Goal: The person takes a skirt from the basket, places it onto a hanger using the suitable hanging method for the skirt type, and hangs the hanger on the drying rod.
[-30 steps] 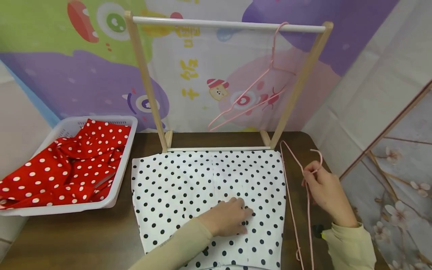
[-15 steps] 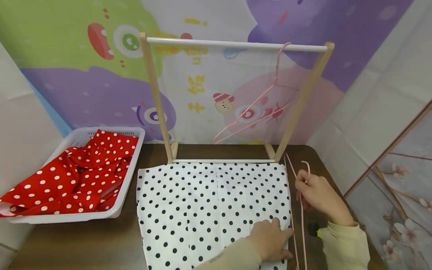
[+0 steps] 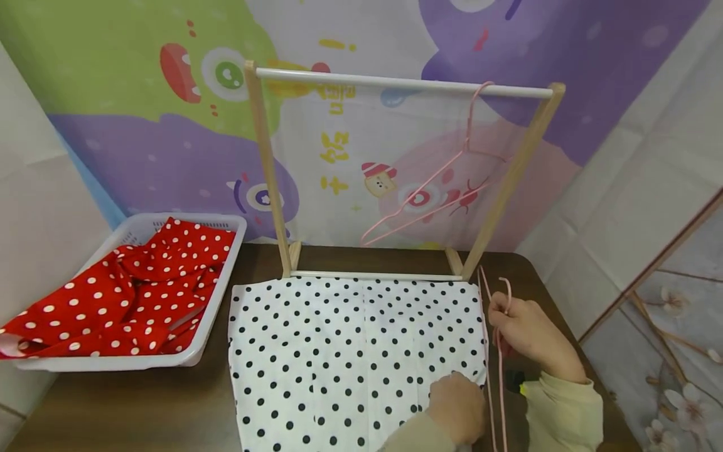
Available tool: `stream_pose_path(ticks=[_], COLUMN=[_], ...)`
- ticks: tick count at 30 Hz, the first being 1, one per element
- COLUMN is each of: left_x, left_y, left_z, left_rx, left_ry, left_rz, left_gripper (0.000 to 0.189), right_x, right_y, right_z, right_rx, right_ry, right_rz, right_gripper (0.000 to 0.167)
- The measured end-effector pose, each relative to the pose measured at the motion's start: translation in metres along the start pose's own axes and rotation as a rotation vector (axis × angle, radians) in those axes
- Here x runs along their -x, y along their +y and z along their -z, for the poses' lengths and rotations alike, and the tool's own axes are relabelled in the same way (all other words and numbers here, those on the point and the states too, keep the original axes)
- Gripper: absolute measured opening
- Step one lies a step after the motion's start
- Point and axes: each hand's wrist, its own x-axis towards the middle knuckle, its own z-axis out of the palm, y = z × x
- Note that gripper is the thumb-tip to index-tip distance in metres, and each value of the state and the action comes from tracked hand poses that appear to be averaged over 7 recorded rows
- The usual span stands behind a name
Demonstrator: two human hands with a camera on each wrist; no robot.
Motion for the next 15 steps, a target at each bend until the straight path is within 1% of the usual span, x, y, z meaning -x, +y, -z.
stream_pose_path(ticks=[1,3,5,7,8,11,13,15], left_x=[0.0,0.002,0.005,0.008,0.01,0.015,0.017,0.02], left_y=[-0.005,-0.017,-0.028,-0.037,-0.04,-0.045,-0.048,-0.051], left_z=[0.002,0.006,0.008,0.009,0.009,0.009,0.008,0.008], left_rx=[0.071,0.266,0.448,0.59,0.643,0.723,0.755,0.805], left_ry=[0.016,0.034,0.054,0.062,0.068,0.117,0.152,0.174], left_rz=[-0.01,-0.035,-0.058,-0.09,-0.108,-0.162,-0.178,-0.176], left_gripper=[0.024,0.03,0.031,0.029,0.029,0.03,0.03,0.03], right_x=[0.0,-0.001,-0.001,0.0,0.0,0.002,0.002,0.003], right_y=[0.0,0.001,0.001,0.002,0.002,0.004,0.006,0.008], right_z=[-0.001,-0.002,-0.003,-0.002,-0.001,0.003,0.007,0.012], right_rx=[0.002,0.008,0.02,0.024,0.021,-0.011,-0.039,-0.053], right_ry=[0.01,0.018,0.02,0.012,0.004,-0.005,-0.003,0.012], right_rz=[-0.003,-0.008,-0.019,-0.035,-0.043,-0.069,-0.087,-0.108], right_gripper=[0.021,0.021,0.02,0.02,0.02,0.019,0.019,0.018])
